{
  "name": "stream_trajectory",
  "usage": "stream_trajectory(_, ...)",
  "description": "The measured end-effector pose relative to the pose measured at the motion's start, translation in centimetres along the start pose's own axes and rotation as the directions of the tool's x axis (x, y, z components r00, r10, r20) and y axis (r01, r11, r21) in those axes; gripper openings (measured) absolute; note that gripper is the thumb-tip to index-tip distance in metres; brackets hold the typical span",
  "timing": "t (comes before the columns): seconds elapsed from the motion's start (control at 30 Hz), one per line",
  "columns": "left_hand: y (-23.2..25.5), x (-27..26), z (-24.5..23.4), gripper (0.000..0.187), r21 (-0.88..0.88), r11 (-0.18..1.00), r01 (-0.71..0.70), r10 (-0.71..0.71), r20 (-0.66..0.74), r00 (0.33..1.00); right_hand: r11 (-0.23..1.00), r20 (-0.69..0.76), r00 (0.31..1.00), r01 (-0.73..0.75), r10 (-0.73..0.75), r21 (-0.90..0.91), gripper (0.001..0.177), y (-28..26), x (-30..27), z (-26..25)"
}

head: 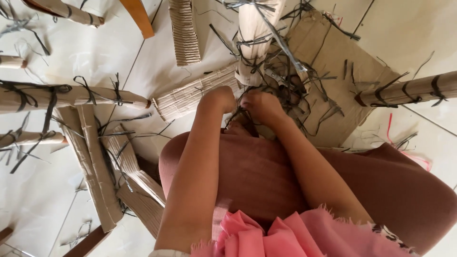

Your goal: Wrapping wooden furniture legs with corrugated cardboard and securing them with plastic ties for protection.

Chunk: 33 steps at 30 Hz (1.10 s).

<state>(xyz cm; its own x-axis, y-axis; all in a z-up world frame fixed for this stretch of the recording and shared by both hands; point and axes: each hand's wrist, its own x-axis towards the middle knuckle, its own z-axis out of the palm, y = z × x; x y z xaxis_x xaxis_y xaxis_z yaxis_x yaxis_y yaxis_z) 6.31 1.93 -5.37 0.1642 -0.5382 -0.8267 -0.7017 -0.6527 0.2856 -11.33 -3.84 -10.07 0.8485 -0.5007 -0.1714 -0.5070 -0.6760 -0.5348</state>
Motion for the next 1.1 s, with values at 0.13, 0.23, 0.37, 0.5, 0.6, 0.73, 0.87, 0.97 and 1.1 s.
stream_trajectory(0.13,2.2,-3.7,-1.1,0.053,0.081,0.997,0.003,-0.012,0.112,0.994,0.998,-0.041,0.999,-0.002,0.005,0.059,0.008,0.5,-0.3,-2.4)
stream_trajectory(0.23,4.1,-7.4,-2.6,0.056,0.039,0.998,0.055,-0.062,0.205,0.977,0.993,-0.054,0.994,0.102,-0.099,0.051,0.019,-0.9,-0.2,-3.2)
stream_trajectory(0.37,2.7,-3.8,-1.2,0.056,0.064,0.997,0.051,-0.068,0.293,0.954,0.977,-0.144,0.971,0.176,-0.192,-0.117,0.015,0.2,0.0,0.8)
stream_trajectory(0.5,1.7,-0.9,0.4,0.048,0.084,0.996,0.016,-0.034,0.213,0.977,0.953,-0.196,0.944,0.228,-0.267,-0.200,0.018,1.0,0.5,0.4)
stream_trajectory(0.6,1.0,1.1,1.2,0.041,0.134,0.991,0.002,-0.025,0.171,0.985,0.933,-0.208,0.925,0.266,-0.318,-0.243,0.017,0.8,0.4,0.0)
stream_trajectory(0.73,0.9,1.6,1.5,0.052,0.092,0.996,0.000,-0.013,0.138,0.990,0.933,-0.218,0.913,0.309,-0.345,-0.186,0.023,0.3,0.5,0.2)
stream_trajectory(0.87,1.9,-0.3,0.4,0.046,0.108,0.994,-0.019,0.006,0.117,0.993,0.954,-0.265,0.933,0.279,-0.242,0.110,0.012,0.4,0.3,-2.2)
stream_trajectory(0.97,2.6,-2.6,-1.2,0.044,0.117,0.981,-0.156,0.150,0.055,0.987,0.920,-0.185,0.982,0.107,-0.039,0.376,0.014,3.3,-0.3,-4.3)
stream_trajectory(1.1,2.9,-4.7,-2.9,0.042,0.020,0.982,-0.190,0.190,-0.042,0.981,0.890,-0.083,0.982,-0.114,0.167,0.441,0.019,4.2,-1.8,-9.5)
